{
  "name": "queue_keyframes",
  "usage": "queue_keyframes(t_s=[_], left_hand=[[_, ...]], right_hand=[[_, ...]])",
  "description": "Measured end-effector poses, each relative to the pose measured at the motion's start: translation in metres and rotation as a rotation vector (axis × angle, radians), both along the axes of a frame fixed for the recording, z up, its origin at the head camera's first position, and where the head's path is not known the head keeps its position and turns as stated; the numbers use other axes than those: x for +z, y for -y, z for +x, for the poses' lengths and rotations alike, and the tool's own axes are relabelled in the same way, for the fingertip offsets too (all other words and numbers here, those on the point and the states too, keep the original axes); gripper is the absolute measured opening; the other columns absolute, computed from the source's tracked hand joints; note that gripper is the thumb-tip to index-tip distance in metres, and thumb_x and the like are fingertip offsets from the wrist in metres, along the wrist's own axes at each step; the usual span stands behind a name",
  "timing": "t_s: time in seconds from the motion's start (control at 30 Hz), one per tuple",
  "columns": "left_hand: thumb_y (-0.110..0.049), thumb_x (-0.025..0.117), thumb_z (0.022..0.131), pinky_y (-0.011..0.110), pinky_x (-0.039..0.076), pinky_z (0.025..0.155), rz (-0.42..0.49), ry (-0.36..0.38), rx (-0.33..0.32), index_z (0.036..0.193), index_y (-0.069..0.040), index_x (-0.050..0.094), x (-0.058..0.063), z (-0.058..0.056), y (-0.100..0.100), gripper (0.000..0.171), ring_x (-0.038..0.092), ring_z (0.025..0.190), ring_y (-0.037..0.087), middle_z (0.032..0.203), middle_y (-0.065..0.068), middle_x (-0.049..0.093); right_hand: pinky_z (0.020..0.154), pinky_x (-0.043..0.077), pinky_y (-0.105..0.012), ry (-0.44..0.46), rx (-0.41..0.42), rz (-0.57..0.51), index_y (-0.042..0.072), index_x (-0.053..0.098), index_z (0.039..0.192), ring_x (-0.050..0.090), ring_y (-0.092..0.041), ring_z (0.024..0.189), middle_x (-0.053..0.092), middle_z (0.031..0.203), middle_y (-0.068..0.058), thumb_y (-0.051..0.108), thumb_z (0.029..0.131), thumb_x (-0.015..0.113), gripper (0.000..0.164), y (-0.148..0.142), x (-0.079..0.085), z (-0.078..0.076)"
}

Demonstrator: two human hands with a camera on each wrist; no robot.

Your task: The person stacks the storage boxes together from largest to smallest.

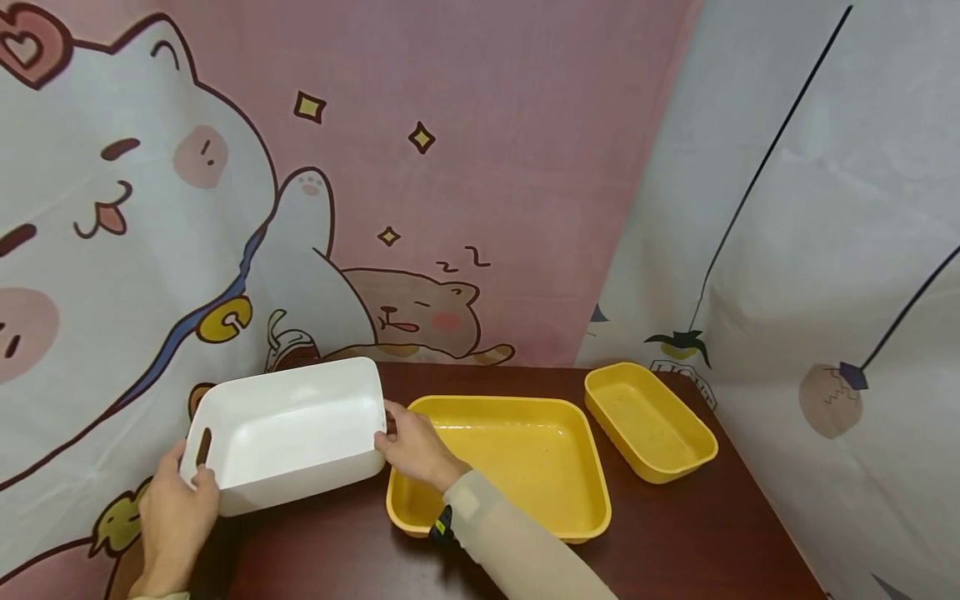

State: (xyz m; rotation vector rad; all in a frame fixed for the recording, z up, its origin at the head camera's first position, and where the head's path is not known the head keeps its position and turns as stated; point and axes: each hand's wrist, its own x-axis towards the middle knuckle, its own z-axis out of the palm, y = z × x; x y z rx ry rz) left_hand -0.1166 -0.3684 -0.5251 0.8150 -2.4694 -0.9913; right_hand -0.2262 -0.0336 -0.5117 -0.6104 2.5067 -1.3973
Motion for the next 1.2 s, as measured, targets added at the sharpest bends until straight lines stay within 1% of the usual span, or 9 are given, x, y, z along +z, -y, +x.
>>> queue_keyframes(t_s=[0.13,0.33,0.5,0.63,0.8,0.87,1.0,1.1,1.2], left_hand=[[-0.019,0.049,0.113,0.081,0.040,0.120,-0.023,-0.055,0.013,0.175,0.007,0.041,0.004,-0.001,-0.002,0.068,0.050,0.148,0.072,0.166,0.045,0.052],[-0.020,0.050,0.113,0.080,0.041,0.120,-0.030,-0.102,0.021,0.175,0.004,0.044,0.012,-0.001,-0.006,0.067,0.051,0.149,0.071,0.167,0.042,0.054],[-0.021,0.050,0.113,0.079,0.040,0.120,-0.027,-0.129,0.022,0.176,0.001,0.045,0.017,-0.002,-0.009,0.067,0.050,0.151,0.070,0.170,0.040,0.054],[-0.022,0.050,0.113,0.079,0.039,0.121,-0.023,-0.133,0.018,0.177,-0.001,0.044,0.021,-0.002,-0.012,0.067,0.050,0.153,0.069,0.171,0.038,0.054],[-0.022,0.051,0.114,0.080,0.039,0.123,-0.032,-0.121,0.009,0.177,0.001,0.043,0.025,-0.004,-0.016,0.068,0.050,0.153,0.068,0.171,0.039,0.053],[-0.023,0.051,0.114,0.080,0.039,0.124,-0.031,-0.114,0.009,0.178,0.001,0.042,0.025,-0.005,-0.017,0.068,0.050,0.154,0.068,0.172,0.039,0.052],[-0.024,0.051,0.115,0.080,0.038,0.127,-0.024,-0.111,0.012,0.179,-0.001,0.041,0.028,-0.006,-0.021,0.069,0.049,0.157,0.067,0.174,0.037,0.051],[-0.025,0.050,0.115,0.080,0.038,0.126,-0.022,-0.110,0.010,0.180,-0.002,0.040,0.031,-0.006,-0.024,0.069,0.049,0.157,0.067,0.175,0.036,0.050],[-0.024,0.051,0.114,0.081,0.039,0.126,-0.016,-0.114,0.006,0.180,-0.003,0.040,0.035,-0.008,-0.028,0.070,0.049,0.158,0.066,0.176,0.035,0.050]], right_hand=[[0.098,0.068,-0.024,-0.019,-0.004,-0.022,0.009,0.053,0.174,0.077,-0.006,0.109,0.077,0.154,-0.011,0.022,0.115,0.070,0.063,-0.001,0.004,0.000],[0.103,0.069,-0.028,-0.035,-0.012,-0.057,0.009,0.054,0.173,0.079,-0.009,0.114,0.076,0.154,-0.011,0.023,0.115,0.070,0.062,-0.004,0.011,0.000],[0.101,0.069,-0.028,-0.046,-0.021,-0.070,0.010,0.054,0.173,0.080,-0.009,0.113,0.077,0.153,-0.012,0.022,0.115,0.070,0.062,-0.007,0.016,0.000],[0.098,0.069,-0.026,-0.063,-0.026,-0.074,0.008,0.055,0.172,0.079,-0.008,0.109,0.078,0.150,-0.014,0.020,0.114,0.071,0.062,-0.010,0.020,0.001],[0.094,0.067,-0.023,-0.107,-0.037,-0.064,0.008,0.058,0.170,0.077,-0.008,0.106,0.079,0.148,-0.013,0.019,0.112,0.070,0.061,-0.015,0.024,0.000],[0.095,0.067,-0.023,-0.121,-0.042,-0.059,0.009,0.058,0.170,0.077,-0.009,0.108,0.079,0.148,-0.012,0.020,0.111,0.070,0.061,-0.017,0.026,0.000],[0.100,0.068,-0.027,-0.141,-0.045,-0.058,0.009,0.058,0.170,0.080,-0.015,0.114,0.078,0.151,-0.012,0.019,0.112,0.069,0.061,-0.021,0.030,0.002],[0.100,0.069,-0.029,-0.134,-0.048,-0.063,0.009,0.057,0.172,0.083,-0.021,0.118,0.077,0.153,-0.013,0.019,0.112,0.069,0.062,-0.025,0.032,0.003],[0.099,0.070,-0.028,-0.124,-0.053,-0.075,0.010,0.056,0.173,0.083,-0.023,0.121,0.075,0.156,-0.014,0.019,0.112,0.068,0.062,-0.029,0.033,0.004]])
